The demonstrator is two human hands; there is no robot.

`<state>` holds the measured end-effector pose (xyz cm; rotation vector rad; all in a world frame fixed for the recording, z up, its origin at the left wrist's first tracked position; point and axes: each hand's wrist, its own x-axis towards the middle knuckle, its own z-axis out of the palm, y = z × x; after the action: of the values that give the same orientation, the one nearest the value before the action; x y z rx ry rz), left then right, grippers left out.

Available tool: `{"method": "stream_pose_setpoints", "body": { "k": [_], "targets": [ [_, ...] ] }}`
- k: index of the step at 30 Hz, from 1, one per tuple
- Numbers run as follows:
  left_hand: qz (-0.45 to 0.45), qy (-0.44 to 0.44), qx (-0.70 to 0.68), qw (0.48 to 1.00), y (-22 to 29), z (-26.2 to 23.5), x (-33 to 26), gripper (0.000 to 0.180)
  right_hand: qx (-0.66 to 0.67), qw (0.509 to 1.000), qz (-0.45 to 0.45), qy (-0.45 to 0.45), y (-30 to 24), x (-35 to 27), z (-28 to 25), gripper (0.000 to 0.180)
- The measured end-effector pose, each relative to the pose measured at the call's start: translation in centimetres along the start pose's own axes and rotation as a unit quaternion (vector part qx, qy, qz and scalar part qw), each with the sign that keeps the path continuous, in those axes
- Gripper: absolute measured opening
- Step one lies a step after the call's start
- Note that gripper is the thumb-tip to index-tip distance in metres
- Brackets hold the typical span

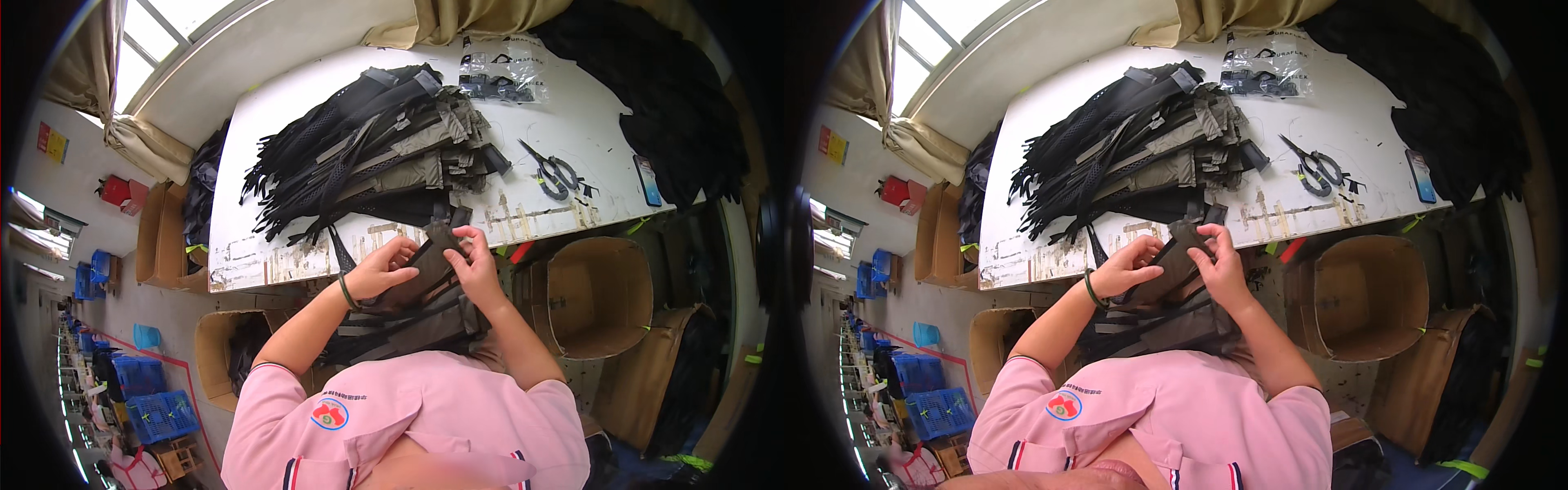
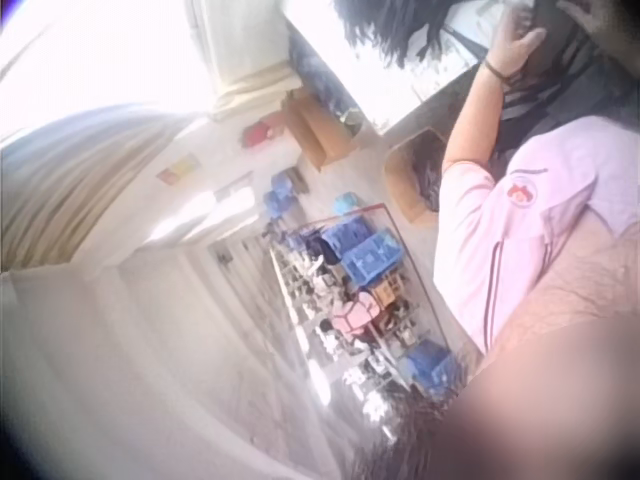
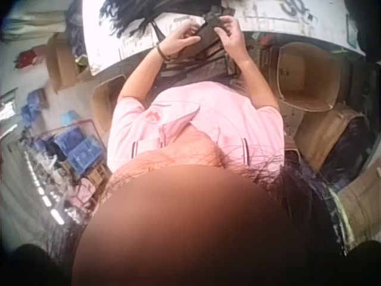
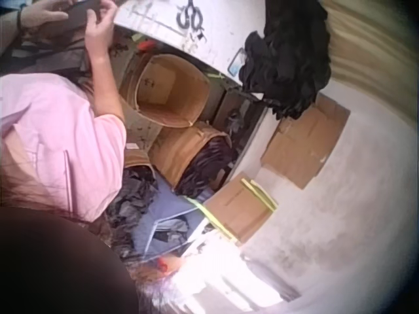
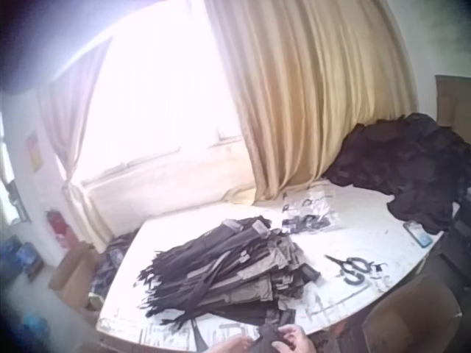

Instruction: Inspecting and organizing black fabric webbing straps at a workbench.

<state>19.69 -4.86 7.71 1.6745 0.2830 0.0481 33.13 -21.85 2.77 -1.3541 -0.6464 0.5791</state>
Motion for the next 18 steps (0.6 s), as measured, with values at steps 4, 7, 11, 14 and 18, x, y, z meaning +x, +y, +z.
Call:
{"method": "stream_pose_setpoints", "body": {
  "k": [4,7,11,14,18],
  "targets": [
    [0.015,0.076,-0.083,0.994,-2.5,2.4,1.8,0.018,-0.323,0.922,-0.208,0.038,-2.7,-1.6,1.9,0.048],
    [0.02,0.117,0.089,0.989,-2.7,3.1,2.1,0.021,-0.405,0.864,-0.294,0.055,-3.0,-1.3,1.5,0.045],
    [-0.013,0.105,0.058,0.993,-3.0,3.4,1.7,0.031,-0.406,0.883,-0.231,0.032,-2.0,-0.9,0.6,0.031],
    [-0.019,0.103,0.104,0.989,-2.6,3.4,1.1,0.034,-0.438,0.885,-0.151,-0.036,-2.5,-0.8,-0.1,0.029],
    [0.008,0.086,0.209,0.974,-1.7,3.8,0.5,0.031,-0.471,0.838,-0.265,-0.078,-2.5,0.4,-0.6,0.014]
  ]
}}
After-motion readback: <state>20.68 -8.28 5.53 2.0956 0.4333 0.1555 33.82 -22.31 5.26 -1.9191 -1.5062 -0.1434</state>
